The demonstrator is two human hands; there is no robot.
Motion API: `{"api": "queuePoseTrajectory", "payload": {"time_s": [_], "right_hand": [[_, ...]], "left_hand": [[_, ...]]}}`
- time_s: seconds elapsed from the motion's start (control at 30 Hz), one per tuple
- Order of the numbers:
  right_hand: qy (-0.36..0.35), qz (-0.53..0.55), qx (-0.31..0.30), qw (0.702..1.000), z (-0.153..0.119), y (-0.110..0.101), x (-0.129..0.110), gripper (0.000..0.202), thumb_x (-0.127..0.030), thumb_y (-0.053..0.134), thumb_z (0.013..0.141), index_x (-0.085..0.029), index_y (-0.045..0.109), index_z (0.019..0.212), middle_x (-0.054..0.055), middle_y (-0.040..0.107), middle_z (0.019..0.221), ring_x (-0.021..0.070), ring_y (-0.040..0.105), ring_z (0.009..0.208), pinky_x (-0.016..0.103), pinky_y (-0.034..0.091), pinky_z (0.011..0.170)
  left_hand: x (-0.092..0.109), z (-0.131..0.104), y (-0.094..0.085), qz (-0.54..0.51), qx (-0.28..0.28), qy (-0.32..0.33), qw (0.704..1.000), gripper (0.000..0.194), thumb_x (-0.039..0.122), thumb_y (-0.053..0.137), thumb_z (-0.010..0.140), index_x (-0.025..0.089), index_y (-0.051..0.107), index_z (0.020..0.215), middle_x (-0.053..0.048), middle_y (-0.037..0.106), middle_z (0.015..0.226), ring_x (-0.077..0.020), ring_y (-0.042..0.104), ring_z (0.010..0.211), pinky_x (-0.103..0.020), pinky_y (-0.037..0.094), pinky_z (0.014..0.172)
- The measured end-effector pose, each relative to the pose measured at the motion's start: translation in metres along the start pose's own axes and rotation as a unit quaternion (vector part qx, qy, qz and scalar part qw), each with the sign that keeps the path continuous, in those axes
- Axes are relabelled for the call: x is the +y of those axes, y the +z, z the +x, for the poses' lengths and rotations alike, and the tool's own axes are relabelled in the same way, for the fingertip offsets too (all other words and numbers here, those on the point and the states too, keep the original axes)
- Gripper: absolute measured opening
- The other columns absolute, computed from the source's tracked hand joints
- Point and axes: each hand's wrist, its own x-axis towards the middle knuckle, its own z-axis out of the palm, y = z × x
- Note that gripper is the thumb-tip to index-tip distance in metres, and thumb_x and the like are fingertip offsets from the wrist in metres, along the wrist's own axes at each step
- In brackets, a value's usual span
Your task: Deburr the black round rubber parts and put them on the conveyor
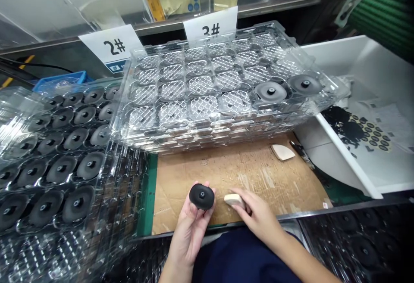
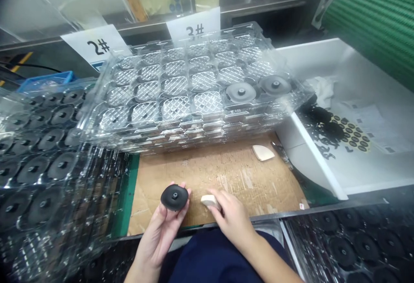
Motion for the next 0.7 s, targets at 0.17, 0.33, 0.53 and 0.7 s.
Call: {"api": "queuePoseTrajectory", "payload": {"time_s": [0.17,0.33,0.53,0.7], "right_hand": [[0.011,-0.019,0.042,0.999,-0.001,0.017,0.003,0.031,-0.025,0.049,0.086,-0.020,0.052,0.116,0.006,0.065,0.089,0.0185,0.062,0.076,0.029,0.049,0.069],[0.015,-0.032,0.075,0.997,0.002,0.019,0.003,0.033,-0.024,0.044,0.088,-0.019,0.051,0.119,0.007,0.066,0.096,0.0175,0.064,0.078,0.027,0.049,0.068],[0.011,-0.033,0.078,0.996,0.002,0.019,0.001,0.023,-0.024,0.046,0.086,-0.021,0.057,0.105,0.005,0.066,0.092,0.0165,0.064,0.076,0.026,0.048,0.068],[0.014,-0.036,0.080,0.996,0.002,0.020,0.002,0.023,-0.024,0.045,0.086,-0.020,0.058,0.104,0.005,0.066,0.091,0.0169,0.064,0.076,0.026,0.048,0.066]], "left_hand": [[-0.003,0.020,-0.021,-0.020,-0.027,-0.031,0.999,0.043,0.038,0.059,0.078,0.028,0.054,0.120,-0.006,0.057,0.126,-0.0273,0.048,0.119,-0.037,0.040,0.096],[-0.002,0.027,-0.030,-0.029,-0.059,-0.079,0.995,0.047,0.038,0.060,0.078,0.030,0.050,0.123,-0.007,0.055,0.127,-0.0289,0.049,0.117,-0.038,0.041,0.092],[-0.002,0.026,-0.028,-0.023,-0.068,-0.097,0.993,0.052,0.035,0.058,0.080,0.030,0.042,0.129,-0.008,0.052,0.129,-0.0295,0.047,0.118,-0.039,0.039,0.093],[-0.002,0.026,-0.026,-0.013,-0.069,-0.105,0.992,0.055,0.038,0.057,0.080,0.031,0.038,0.131,-0.008,0.050,0.130,-0.0286,0.047,0.118,-0.039,0.037,0.094]]}}
